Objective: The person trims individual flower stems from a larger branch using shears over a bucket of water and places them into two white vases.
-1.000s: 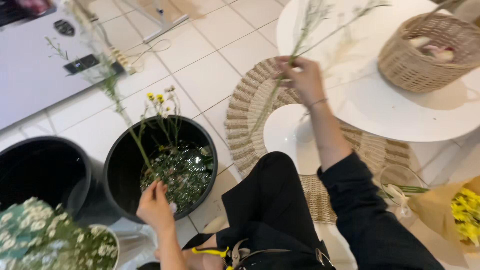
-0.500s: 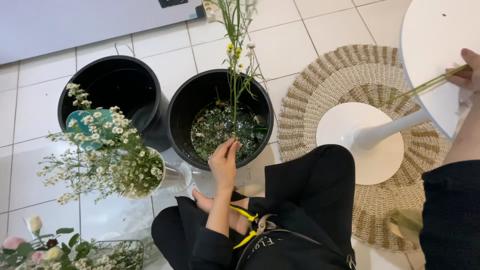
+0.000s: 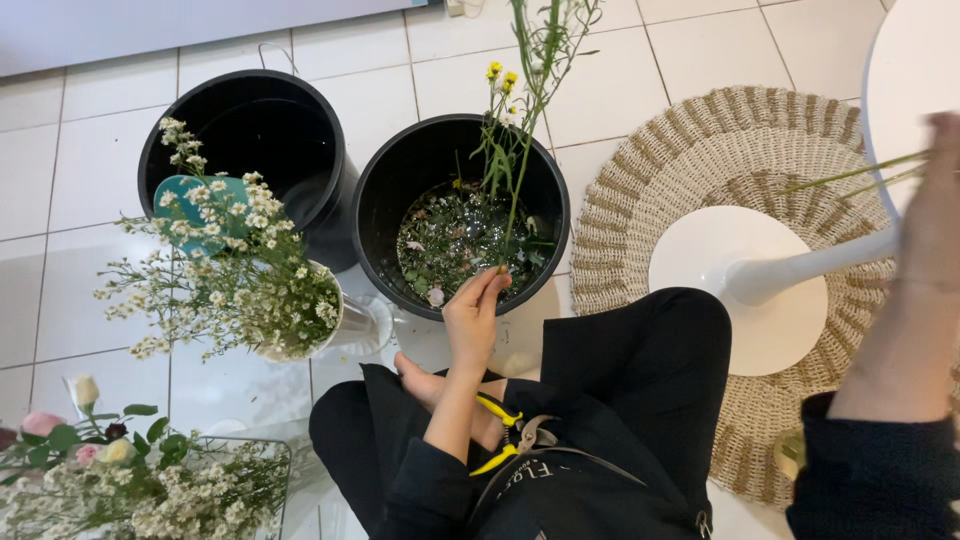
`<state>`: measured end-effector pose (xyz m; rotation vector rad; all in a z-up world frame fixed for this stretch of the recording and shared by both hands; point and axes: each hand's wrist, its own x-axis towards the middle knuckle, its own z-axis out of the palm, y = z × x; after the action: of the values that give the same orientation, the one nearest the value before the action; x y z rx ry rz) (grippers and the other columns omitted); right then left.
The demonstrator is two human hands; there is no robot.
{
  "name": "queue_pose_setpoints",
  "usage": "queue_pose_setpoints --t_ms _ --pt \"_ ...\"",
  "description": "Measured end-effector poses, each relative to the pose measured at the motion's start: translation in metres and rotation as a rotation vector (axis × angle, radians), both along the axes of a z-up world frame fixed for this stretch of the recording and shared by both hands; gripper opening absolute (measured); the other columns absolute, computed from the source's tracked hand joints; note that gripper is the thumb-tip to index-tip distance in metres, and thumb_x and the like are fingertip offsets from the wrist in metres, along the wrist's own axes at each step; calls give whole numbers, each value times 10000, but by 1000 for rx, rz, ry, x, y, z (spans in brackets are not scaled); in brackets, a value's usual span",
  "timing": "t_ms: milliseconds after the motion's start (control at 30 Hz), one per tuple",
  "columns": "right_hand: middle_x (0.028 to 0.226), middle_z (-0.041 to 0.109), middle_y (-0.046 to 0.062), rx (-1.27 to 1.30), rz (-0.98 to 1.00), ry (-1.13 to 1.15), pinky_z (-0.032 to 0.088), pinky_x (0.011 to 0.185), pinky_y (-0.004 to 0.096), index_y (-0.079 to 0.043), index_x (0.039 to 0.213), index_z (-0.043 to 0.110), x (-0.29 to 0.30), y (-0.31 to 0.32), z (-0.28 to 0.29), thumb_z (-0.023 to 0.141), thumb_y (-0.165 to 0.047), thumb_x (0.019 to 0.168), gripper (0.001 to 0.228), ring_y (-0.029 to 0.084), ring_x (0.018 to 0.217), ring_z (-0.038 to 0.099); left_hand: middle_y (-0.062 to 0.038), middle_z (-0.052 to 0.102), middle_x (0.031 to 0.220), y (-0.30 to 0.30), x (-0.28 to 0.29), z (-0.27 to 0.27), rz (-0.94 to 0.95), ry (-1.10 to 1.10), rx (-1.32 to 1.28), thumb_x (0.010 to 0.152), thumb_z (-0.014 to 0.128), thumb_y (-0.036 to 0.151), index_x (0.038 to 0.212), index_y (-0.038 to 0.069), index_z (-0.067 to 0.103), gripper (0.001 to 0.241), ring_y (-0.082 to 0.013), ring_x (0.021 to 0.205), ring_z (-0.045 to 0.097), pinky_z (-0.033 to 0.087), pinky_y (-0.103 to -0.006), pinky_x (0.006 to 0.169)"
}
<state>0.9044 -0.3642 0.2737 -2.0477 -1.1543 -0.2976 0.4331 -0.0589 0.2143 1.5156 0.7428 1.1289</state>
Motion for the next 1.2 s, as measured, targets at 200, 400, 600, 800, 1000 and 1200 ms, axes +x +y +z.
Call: queue_pose_setpoints --t_ms 200,400,600,800,1000,1200 --pt "1099 722 86 40 189 472 610 811 307 -106 1207 756 -247 189 49 780 -91 1022 187 210 1029 706 -142 798 996 -23 1 14 -21 89 30 968 688 11 1114 10 777 170 -296 933 773 637 -418 830" --pt "1055 758 174 387 445 935 621 886 348 4 1252 694 -335 242 31 701 -56 981 278 242 1004 748 -137 801 980 -35 0 33 -88 15 -21 949 689 -50 1079 25 788 179 -256 892 786 645 -361 810" --pt "765 682 109 530 387 1186 607 650 229 42 1211 703 -355 241 20 619 -98 1051 228 118 641 650 -137 775 1078 -11 -6 101 -76 94 88 972 722 109 1156 103 781 193 -288 1029 747 625 -413 875" --pt "721 588 94 632 425 1395 359 499 153 44 1227 701 -380 232 13 588 -88 1066 237 50 554 400 -106 742 1154 1 8 137 -34 -99 169 1013 681 66 1312 111 693 303 -233 1078 721 605 -408 944" --pt "683 580 84 643 377 1492 296 470 158 36 1237 706 -390 226 12 593 -86 1060 243 45 532 344 -149 757 1062 -9 17 126 -54 -226 55 997 704 56 1367 64 640 376 -234 953 739 623 -403 874" --pt "675 564 100 660 399 1523 266 457 150 39 1254 697 -395 223 16 595 -86 1055 257 34 517 291 -171 771 958 -5 14 109 -40 -279 -39 988 695 60 1134 -9 737 167 -188 810 752 638 -334 760"
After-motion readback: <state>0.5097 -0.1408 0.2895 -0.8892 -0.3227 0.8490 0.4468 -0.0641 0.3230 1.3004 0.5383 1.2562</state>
